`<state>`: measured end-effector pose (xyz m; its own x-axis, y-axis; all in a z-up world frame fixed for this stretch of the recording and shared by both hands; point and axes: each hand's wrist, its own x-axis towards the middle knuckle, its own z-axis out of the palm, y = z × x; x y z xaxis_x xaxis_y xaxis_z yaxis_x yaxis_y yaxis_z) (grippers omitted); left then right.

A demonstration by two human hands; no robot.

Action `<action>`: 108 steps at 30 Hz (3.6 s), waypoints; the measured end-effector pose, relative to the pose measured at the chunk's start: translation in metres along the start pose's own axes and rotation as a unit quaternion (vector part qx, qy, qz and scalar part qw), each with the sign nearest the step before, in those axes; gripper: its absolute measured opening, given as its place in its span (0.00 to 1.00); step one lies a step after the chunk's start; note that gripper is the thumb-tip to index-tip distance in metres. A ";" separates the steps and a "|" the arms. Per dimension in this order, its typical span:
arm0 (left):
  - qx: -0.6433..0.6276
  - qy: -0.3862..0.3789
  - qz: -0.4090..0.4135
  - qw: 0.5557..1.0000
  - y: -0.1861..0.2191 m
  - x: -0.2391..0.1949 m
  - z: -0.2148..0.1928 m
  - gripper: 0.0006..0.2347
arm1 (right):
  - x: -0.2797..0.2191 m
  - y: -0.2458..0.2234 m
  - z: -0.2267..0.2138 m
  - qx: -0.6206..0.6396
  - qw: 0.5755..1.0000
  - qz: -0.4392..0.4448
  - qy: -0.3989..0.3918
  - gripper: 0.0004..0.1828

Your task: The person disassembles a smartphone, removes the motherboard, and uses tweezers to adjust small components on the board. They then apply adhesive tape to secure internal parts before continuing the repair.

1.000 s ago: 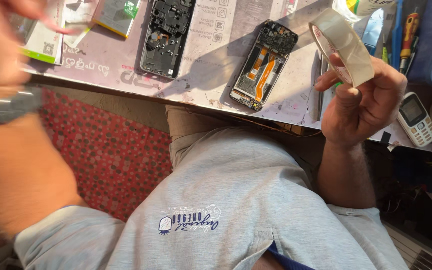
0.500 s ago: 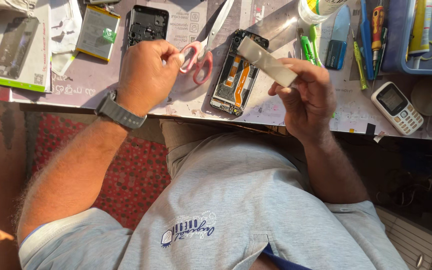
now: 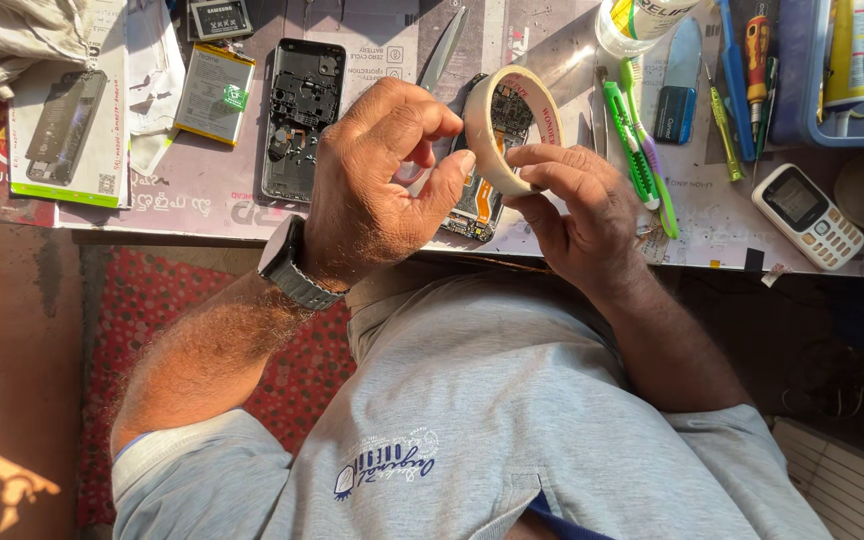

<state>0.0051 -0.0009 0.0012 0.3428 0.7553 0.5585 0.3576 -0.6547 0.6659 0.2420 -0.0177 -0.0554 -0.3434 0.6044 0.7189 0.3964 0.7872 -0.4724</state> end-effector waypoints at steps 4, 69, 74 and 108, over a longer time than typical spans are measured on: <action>0.030 0.011 0.023 0.999 0.001 0.000 0.003 0.07 | 0.001 0.000 0.000 -0.028 0.999 -0.021 -0.011 0.20; -0.075 -0.131 -0.041 0.988 -0.015 -0.007 -0.011 0.01 | -0.038 0.022 -0.002 0.217 0.971 0.051 -0.082 0.17; -0.202 -0.193 -0.196 0.940 -0.014 0.002 -0.005 0.03 | -0.051 0.027 0.001 0.374 0.922 0.081 -0.057 0.15; -0.378 0.117 -0.266 0.879 -0.094 -0.003 -0.086 0.10 | 0.076 0.000 0.125 -0.279 0.919 0.118 -0.251 0.20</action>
<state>-0.1046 0.0612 -0.0206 0.0826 0.9918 0.0971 -0.2965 -0.0685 0.9526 0.1093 0.0437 -0.0648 -0.4857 0.8413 0.2372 0.8378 0.5255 -0.1484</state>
